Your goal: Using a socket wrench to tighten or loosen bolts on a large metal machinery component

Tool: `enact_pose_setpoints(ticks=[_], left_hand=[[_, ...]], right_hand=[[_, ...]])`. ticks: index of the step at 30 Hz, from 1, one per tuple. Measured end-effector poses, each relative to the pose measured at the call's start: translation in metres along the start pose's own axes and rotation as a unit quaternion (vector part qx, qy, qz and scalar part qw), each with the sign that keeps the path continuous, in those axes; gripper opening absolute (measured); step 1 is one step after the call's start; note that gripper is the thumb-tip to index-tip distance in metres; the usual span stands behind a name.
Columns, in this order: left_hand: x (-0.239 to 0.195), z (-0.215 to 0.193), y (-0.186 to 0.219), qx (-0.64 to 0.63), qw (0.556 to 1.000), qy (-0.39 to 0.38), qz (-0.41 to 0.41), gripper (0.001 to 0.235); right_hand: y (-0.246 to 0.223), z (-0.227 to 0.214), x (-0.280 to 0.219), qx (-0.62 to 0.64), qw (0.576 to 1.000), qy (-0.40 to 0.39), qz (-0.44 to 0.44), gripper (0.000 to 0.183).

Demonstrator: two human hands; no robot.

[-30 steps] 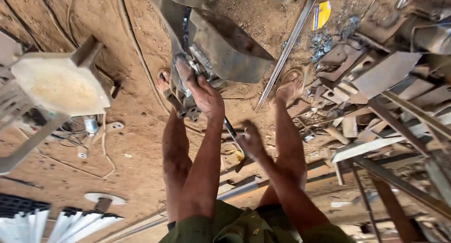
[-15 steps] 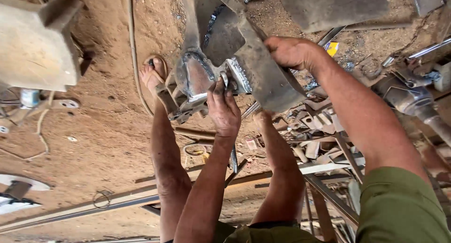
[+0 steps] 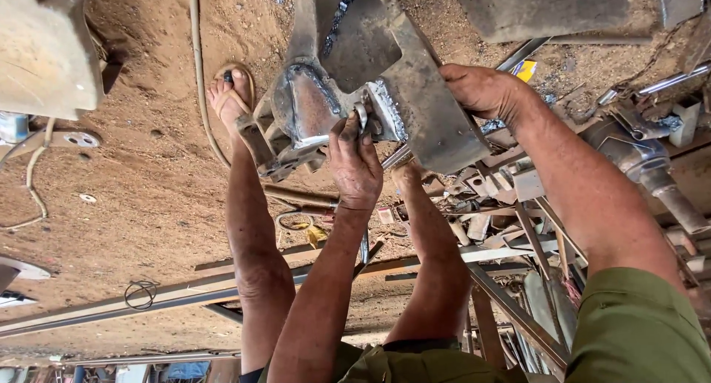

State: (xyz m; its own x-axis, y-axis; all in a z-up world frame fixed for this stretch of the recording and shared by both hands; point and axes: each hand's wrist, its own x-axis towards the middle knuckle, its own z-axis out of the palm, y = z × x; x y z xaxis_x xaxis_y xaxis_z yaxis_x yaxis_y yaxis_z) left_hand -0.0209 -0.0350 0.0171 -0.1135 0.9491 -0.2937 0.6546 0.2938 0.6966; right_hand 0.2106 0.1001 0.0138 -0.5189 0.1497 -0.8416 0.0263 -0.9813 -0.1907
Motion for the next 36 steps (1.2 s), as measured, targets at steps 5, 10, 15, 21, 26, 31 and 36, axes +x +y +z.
enact_pose_setpoints(ticks=[5, 10, 15, 21, 26, 31, 36], left_hand=[[-0.001, 0.0, -0.001, 0.002, 1.0, 0.008, 0.002, 0.04], [0.003, -0.005, 0.011, -0.007, 1.0, 0.01, 0.01, 0.038], [0.006, -0.009, 0.015, -0.017, 1.0, 0.004, -0.002, 0.038], [0.006, -0.01, 0.017, -0.034, 0.999, 0.005, 0.008, 0.035], [0.007, -0.009, 0.017, -0.024, 1.0, 0.004, 0.01, 0.037], [0.005, -0.008, 0.016, -0.001, 1.0, 0.013, 0.001, 0.035], [0.005, -0.008, 0.015, -0.005, 1.0, 0.016, 0.003, 0.034]], right_hand=[[0.018, -0.007, 0.002, 0.026, 0.999, 0.016, -0.016, 0.021], [0.003, -0.023, 0.017, -0.168, 0.97, 0.037, 0.171, 0.032], [0.007, -0.021, 0.021, -0.118, 0.98, 0.03, 0.155, 0.043], [0.01, -0.031, 0.025, -0.265, 0.948, 0.02, 0.175, 0.062], [0.007, -0.022, 0.023, -0.186, 0.967, 0.014, 0.171, 0.053], [0.012, -0.023, 0.025, -0.162, 0.976, 0.001, 0.147, 0.042], [0.017, -0.023, 0.025, -0.089, 0.983, 0.0, 0.159, 0.054]])
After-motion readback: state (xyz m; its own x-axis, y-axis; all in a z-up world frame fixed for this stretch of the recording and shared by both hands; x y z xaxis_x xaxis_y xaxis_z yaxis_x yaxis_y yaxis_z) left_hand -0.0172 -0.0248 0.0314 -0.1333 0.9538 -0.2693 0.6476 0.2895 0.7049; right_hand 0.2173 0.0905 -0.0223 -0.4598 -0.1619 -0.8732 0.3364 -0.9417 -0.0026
